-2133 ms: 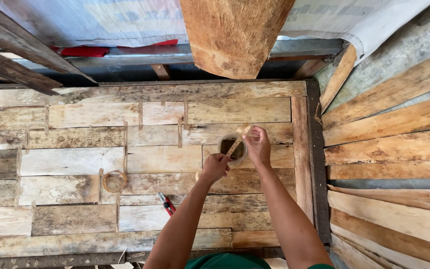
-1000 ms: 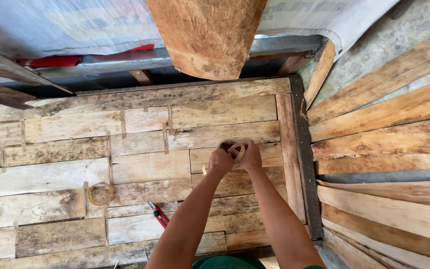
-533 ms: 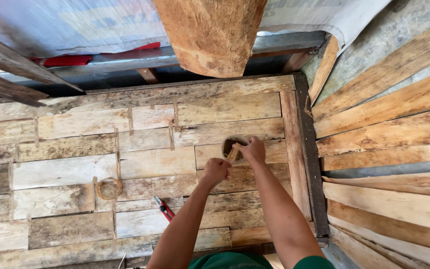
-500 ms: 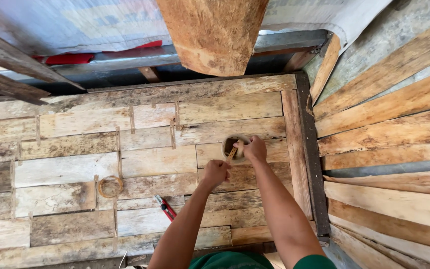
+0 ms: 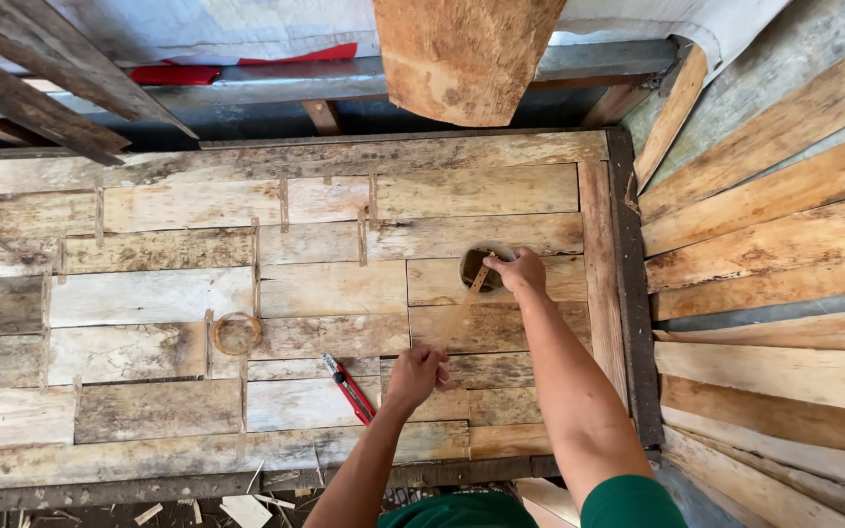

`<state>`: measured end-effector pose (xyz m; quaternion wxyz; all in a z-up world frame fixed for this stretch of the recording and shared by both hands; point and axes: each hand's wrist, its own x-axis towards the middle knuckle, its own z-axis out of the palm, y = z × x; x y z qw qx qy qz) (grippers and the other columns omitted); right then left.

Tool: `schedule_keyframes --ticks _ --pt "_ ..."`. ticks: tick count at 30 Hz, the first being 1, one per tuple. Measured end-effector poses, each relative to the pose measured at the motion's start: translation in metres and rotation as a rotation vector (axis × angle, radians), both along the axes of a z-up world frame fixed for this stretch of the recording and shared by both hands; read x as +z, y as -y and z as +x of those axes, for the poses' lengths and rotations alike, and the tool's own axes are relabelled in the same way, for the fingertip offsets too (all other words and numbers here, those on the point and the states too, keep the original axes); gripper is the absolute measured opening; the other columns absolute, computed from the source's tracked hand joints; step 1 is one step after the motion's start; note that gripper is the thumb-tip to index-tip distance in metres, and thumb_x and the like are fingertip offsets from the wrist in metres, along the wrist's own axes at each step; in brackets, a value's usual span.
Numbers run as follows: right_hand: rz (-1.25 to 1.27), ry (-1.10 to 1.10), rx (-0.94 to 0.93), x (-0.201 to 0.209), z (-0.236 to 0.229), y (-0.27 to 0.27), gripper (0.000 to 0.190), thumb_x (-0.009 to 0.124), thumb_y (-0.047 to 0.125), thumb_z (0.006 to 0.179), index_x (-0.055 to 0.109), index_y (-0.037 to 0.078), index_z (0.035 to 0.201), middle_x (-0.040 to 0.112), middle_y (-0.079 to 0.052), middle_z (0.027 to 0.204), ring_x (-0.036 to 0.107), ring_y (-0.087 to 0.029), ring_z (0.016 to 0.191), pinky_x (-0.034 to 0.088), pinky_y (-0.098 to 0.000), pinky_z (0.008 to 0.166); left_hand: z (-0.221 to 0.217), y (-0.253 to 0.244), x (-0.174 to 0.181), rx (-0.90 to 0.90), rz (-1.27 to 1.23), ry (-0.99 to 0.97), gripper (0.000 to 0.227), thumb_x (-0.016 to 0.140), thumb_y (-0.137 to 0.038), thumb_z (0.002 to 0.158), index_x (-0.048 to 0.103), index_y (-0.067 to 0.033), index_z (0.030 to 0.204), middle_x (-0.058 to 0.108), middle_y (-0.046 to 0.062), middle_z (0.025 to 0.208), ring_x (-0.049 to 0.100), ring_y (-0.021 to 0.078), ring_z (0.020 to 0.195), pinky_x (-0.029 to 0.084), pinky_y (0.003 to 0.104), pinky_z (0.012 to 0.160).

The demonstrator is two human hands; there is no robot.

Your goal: Measuring and fitting wood strips onto a larger panel using a utility knife and measuring tape.

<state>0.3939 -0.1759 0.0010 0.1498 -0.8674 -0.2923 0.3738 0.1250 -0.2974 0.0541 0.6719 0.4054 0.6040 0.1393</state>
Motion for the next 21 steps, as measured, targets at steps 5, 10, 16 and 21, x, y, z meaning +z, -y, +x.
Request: schedule_keyframes --ticks 5,10,16,21 --pt "0.048 -0.071 -0.112 -0.015 0.001 -0.001 0.058 0.087 0.041 0.080 0.067 0.000 0.116 0.074 -0.017 0.106 0.074 -0.027 0.089 0.063 -0.0417 0.076 -0.014 0.013 -0.004 -0.005 -0.013 0.000 0.034 0.054 -0.028 0.102 0.073 0.0005 0.098 0.075 0.010 0.070 0.073 0.0157 0.057 0.055 0.030 0.055" --pt "0.120 -0.054 -0.145 -0.022 0.008 -0.001 0.050 0.083 0.041 0.086 0.068 0.001 0.112 0.073 -0.014 0.101 0.072 -0.028 0.089 0.060 -0.0450 0.077 -0.021 0.020 -0.007 0.010 -0.039 0.002 0.033 0.055 -0.027 0.102 0.075 -0.0007 0.100 0.076 0.008 0.071 0.074 0.0140 0.057 0.055 0.028 0.056" --pt "0.486 0.075 -0.026 -0.003 0.015 0.025 0.035 0.073 0.035 0.100 0.069 0.001 0.109 0.071 -0.014 0.104 0.069 -0.025 0.090 0.057 -0.0423 0.078 -0.022 0.022 -0.011 0.054 -0.033 0.030 0.034 0.056 -0.028 0.102 0.075 0.0001 0.100 0.075 0.010 0.070 0.072 0.0157 0.055 0.053 0.030 0.054" --pt "0.627 0.090 0.317 0.075 -0.030 0.058 0.024 0.071 0.025 0.098 0.069 0.007 0.114 0.071 -0.011 0.112 0.068 -0.022 0.088 0.060 -0.0389 0.071 -0.021 0.021 -0.003 0.030 -0.030 0.029 0.036 0.057 -0.030 0.102 0.075 0.0011 0.099 0.075 0.010 0.071 0.072 0.0156 0.056 0.054 0.029 0.055"
